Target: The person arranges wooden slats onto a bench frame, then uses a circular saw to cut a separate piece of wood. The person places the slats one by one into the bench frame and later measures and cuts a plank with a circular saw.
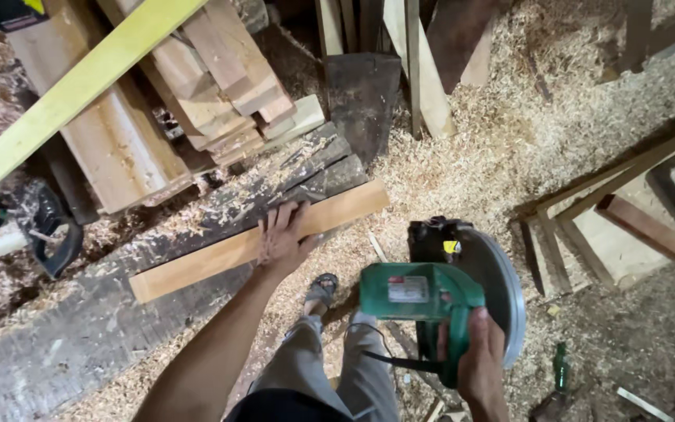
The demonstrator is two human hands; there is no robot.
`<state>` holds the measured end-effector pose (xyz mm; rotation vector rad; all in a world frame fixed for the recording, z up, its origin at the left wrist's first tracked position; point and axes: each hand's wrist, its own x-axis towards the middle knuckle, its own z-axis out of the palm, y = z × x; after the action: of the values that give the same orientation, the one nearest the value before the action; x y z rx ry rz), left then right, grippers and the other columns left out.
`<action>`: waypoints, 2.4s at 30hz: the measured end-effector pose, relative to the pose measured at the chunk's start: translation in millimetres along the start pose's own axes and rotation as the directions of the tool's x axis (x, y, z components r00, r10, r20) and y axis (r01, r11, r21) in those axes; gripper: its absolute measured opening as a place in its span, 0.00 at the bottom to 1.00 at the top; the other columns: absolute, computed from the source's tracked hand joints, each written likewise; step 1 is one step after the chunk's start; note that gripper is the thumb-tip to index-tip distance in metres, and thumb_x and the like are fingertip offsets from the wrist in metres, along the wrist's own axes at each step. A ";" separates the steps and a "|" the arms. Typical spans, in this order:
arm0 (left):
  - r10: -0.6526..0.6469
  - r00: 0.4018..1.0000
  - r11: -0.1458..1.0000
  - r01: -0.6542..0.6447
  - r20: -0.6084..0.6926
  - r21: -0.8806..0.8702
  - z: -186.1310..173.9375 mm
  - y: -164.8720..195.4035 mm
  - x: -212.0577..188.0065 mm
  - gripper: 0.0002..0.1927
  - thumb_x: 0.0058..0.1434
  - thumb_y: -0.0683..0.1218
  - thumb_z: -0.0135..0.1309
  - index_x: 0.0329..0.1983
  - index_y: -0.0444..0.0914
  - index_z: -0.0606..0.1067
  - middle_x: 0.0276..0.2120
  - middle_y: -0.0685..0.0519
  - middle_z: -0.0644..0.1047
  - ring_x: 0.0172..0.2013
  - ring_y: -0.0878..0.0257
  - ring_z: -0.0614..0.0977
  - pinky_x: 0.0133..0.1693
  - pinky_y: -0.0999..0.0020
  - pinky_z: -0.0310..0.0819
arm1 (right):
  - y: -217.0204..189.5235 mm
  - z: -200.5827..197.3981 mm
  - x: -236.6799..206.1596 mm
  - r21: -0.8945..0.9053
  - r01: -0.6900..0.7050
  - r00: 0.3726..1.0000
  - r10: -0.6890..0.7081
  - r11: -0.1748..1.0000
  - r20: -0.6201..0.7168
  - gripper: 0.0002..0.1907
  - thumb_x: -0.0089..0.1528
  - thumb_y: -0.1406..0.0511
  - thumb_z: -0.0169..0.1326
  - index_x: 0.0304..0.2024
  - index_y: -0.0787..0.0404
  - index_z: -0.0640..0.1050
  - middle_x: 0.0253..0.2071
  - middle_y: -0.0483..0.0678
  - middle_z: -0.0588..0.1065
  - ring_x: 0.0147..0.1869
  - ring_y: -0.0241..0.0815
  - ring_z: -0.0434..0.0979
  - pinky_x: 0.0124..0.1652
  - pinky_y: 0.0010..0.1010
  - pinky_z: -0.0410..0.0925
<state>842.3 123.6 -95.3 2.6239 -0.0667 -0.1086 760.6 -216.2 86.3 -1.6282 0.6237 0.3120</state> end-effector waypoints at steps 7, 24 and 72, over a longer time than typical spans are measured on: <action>-0.186 0.965 0.979 0.167 0.182 0.117 -5.2 17.2 33.9 0.40 0.57 0.66 0.55 0.72 0.51 0.62 0.62 0.50 0.64 0.61 0.49 0.63 0.58 0.41 0.57 | -5.0 26.6 39.9 -0.096 0.030 0.986 -0.014 0.995 0.166 0.32 0.70 0.50 0.28 0.51 0.69 0.74 0.21 0.44 0.71 0.19 0.36 0.68 0.16 0.29 0.64; -0.009 0.981 0.940 0.075 -0.195 0.333 53.4 -18.2 23.6 0.18 0.64 0.53 0.54 0.56 0.45 0.75 0.69 0.47 0.64 0.71 0.46 0.63 0.71 0.36 0.47 | -52.7 83.8 76.4 -0.282 0.247 0.901 -0.113 0.927 0.419 0.20 0.68 0.54 0.49 0.45 0.67 0.75 0.16 0.56 0.73 0.19 0.51 0.75 0.22 0.47 0.68; 0.153 0.970 0.899 -0.058 -0.187 0.434 43.7 -6.7 31.6 0.16 0.67 0.48 0.48 0.56 0.38 0.69 0.69 0.42 0.66 0.67 0.45 0.68 0.63 0.43 0.59 | 8.7 40.1 92.4 0.046 0.330 0.802 -0.306 0.943 0.513 0.16 0.66 0.55 0.57 0.53 0.52 0.75 0.15 0.48 0.70 0.15 0.47 0.71 0.20 0.41 0.64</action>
<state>870.0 105.9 -138.5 3.0439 -0.1760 0.2614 836.9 -197.5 22.7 -1.5698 -0.0719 0.4914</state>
